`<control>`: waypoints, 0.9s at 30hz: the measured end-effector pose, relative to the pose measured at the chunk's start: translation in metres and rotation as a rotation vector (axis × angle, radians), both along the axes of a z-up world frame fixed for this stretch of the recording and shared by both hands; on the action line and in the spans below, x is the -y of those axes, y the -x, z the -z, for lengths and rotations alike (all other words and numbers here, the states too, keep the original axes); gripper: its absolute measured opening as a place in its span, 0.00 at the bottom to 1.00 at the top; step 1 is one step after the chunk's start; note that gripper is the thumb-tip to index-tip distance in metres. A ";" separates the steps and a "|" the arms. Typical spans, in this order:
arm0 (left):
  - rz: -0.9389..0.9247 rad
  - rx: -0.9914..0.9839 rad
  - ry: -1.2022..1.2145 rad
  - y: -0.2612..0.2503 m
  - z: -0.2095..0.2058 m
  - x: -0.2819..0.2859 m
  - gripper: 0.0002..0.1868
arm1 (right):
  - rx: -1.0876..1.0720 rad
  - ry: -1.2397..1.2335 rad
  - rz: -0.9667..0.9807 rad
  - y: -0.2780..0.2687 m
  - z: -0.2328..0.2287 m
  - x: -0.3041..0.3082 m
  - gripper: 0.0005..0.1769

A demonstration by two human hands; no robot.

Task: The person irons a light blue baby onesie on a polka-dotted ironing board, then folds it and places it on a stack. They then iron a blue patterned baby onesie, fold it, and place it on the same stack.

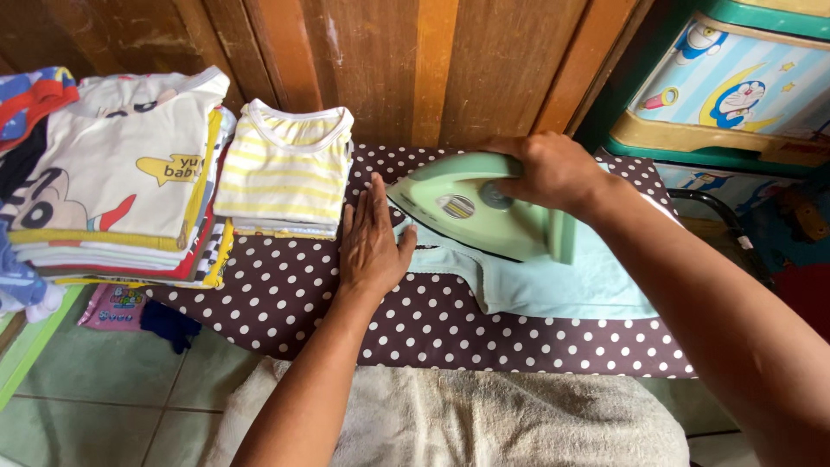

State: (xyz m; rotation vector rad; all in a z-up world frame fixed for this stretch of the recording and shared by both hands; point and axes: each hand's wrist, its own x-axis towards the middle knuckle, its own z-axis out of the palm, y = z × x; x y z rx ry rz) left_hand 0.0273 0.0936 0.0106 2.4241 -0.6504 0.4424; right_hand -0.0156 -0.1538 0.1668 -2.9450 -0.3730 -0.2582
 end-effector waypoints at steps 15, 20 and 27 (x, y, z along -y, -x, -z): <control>-0.023 -0.075 -0.112 -0.009 0.011 0.002 0.47 | -0.054 0.019 0.131 0.013 0.007 0.022 0.34; -0.052 -0.112 -0.208 -0.017 0.005 0.008 0.44 | 0.016 0.092 0.226 0.074 0.002 0.093 0.36; 0.051 -0.014 -0.251 0.000 -0.005 0.078 0.39 | 0.025 0.144 0.399 0.066 0.021 0.101 0.35</control>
